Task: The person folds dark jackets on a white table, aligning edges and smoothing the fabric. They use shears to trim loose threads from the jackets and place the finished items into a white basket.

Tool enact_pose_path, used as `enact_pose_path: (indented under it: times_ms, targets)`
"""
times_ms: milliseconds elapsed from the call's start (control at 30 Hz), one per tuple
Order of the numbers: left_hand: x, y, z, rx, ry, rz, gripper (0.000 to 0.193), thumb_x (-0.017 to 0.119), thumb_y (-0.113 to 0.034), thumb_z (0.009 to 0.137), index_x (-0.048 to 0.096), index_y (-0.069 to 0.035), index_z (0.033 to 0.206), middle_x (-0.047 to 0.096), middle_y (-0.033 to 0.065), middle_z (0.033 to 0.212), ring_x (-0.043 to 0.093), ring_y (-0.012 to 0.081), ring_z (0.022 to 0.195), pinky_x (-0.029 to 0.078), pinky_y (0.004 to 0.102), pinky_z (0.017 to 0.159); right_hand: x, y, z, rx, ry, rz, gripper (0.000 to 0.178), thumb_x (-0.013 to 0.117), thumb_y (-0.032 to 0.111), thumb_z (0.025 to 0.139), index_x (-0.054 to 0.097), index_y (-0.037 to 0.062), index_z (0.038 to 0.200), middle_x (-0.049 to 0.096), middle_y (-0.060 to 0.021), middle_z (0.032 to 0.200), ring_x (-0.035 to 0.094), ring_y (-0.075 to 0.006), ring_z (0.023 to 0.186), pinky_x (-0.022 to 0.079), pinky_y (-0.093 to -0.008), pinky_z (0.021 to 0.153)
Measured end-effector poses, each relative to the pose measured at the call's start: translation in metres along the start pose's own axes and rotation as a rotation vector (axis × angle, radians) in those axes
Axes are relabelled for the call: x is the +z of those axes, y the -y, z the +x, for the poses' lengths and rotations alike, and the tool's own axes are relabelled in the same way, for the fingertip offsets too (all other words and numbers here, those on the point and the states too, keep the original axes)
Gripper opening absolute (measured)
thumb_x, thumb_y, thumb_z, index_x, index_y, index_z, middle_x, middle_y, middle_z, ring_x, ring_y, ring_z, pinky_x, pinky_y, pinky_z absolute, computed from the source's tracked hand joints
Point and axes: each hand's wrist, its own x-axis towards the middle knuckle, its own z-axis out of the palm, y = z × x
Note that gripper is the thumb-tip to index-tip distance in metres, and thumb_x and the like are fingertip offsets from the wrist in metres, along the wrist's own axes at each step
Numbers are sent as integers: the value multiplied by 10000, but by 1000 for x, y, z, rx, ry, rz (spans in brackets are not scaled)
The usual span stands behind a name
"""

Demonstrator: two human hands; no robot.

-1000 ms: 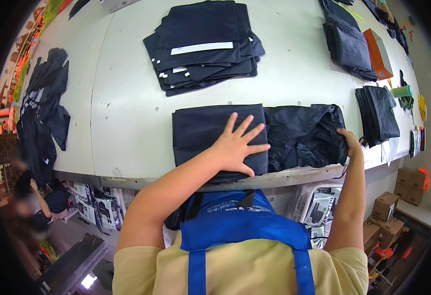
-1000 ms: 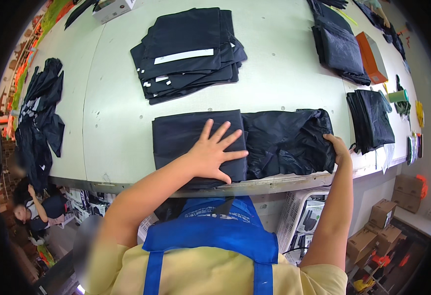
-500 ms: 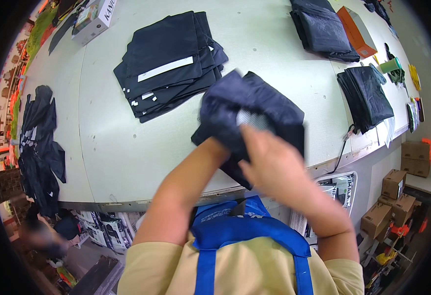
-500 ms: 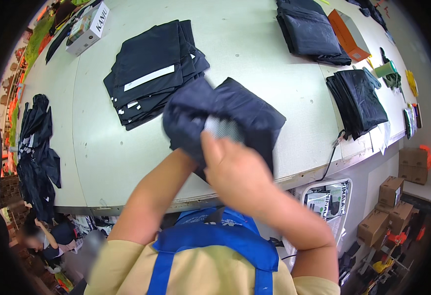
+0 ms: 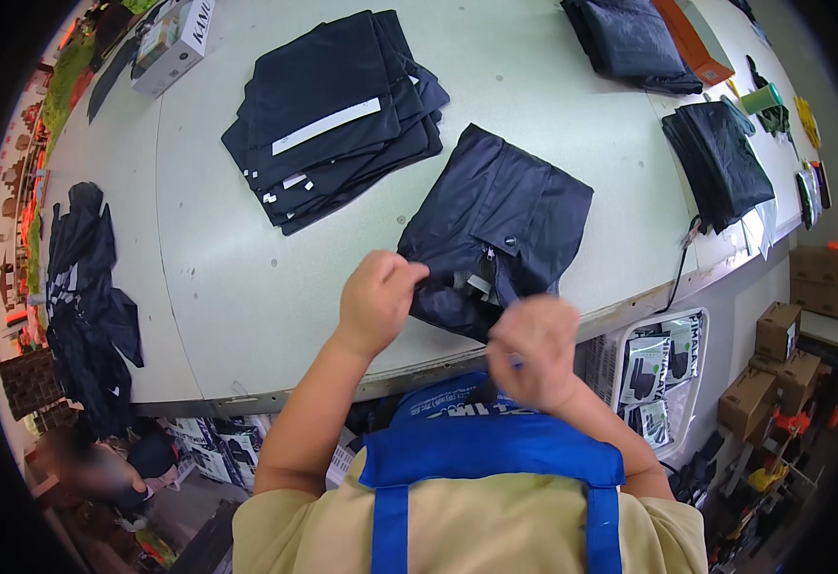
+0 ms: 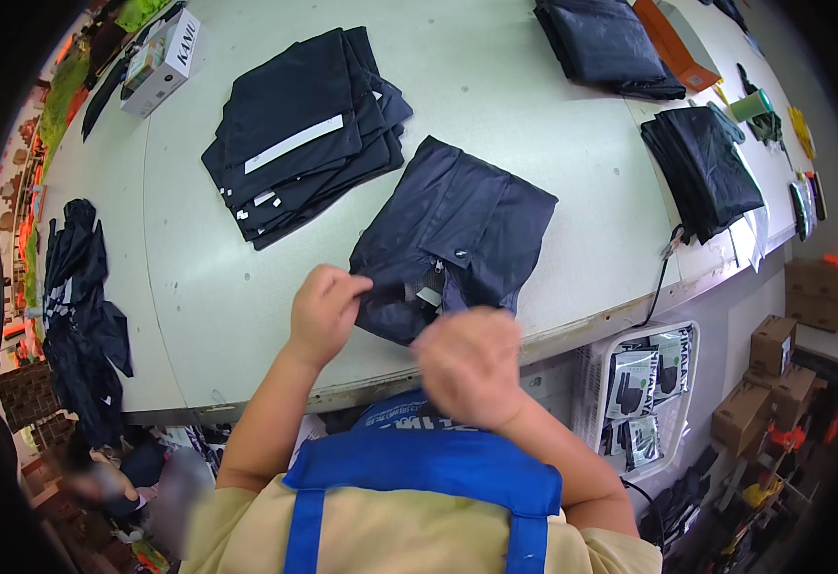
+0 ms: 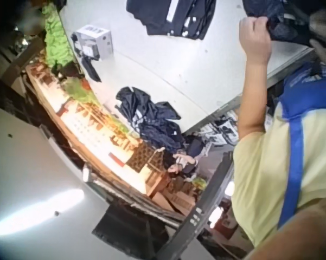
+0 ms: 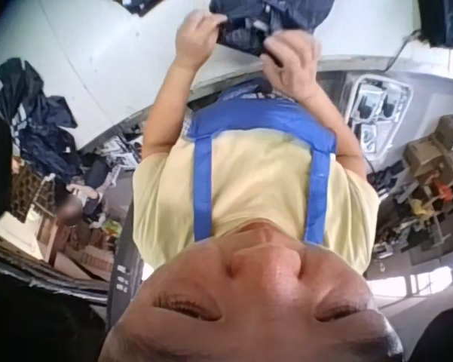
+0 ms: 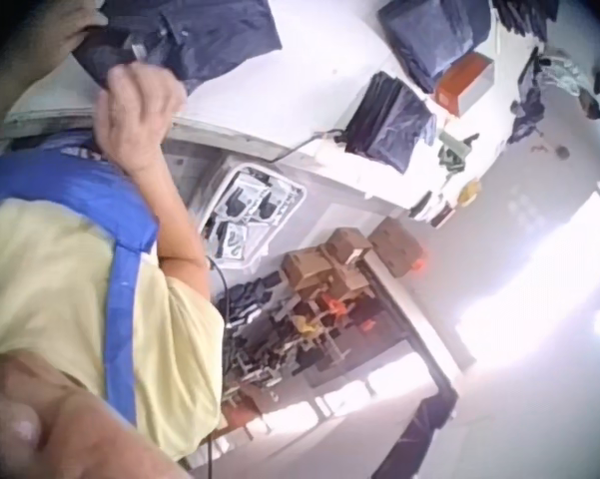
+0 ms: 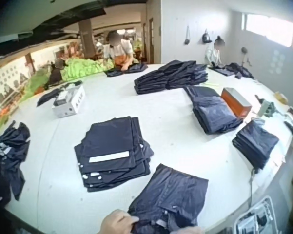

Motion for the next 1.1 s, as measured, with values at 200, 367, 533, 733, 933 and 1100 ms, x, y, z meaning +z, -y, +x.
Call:
enact_pose_path:
  times_ms: [200,367,533,733,933,1100]
  targets:
    - [11,8,-20,289,-83,-8,281,693,42,605,660,-78,857,547,53,795,545,235,670,446,322,555,18,2,-36,451,312,22,606,761,196,726,531,-4,1249,506,-157,1157,514,-329,1009,432,-406,878]
    - [-19,-7,7,134,177,-68,325,793,-170,604,670,-101,896,562,40,867,567,239,784,447,354,726,15,-5,-29,395,309,151,434,722,121,757,594,-2,1153,591,-145,1074,564,-318,980,452,-398,847]
    - [-6,-24,21,217,183,89,301,771,-118,608,646,-100,882,582,35,870,576,249,800,431,339,757,2,-28,-8,422,11,79,290,674,16,771,635,10,1058,643,-143,970,605,-315,906,477,-393,807]
    - [1,-30,19,163,-27,-72,283,710,101,580,628,-57,800,571,77,769,579,246,666,462,328,557,-20,-77,6,713,-168,37,217,661,3,817,660,18,1033,648,-97,873,629,-180,815,484,-271,755]
    - [7,-23,13,54,-41,-123,274,719,127,623,642,-40,826,585,77,777,572,188,649,440,266,525,-28,-154,-20,723,-185,-245,340,706,152,842,630,79,1165,664,-77,1043,601,-218,1004,458,-350,885]
    - [4,-29,16,12,-3,-139,277,719,128,627,655,-39,838,581,68,773,565,169,644,441,255,527,-133,-344,-141,1273,-143,-1094,730,662,525,810,504,-8,1284,570,-241,1234,522,-380,1187,374,-468,1021]
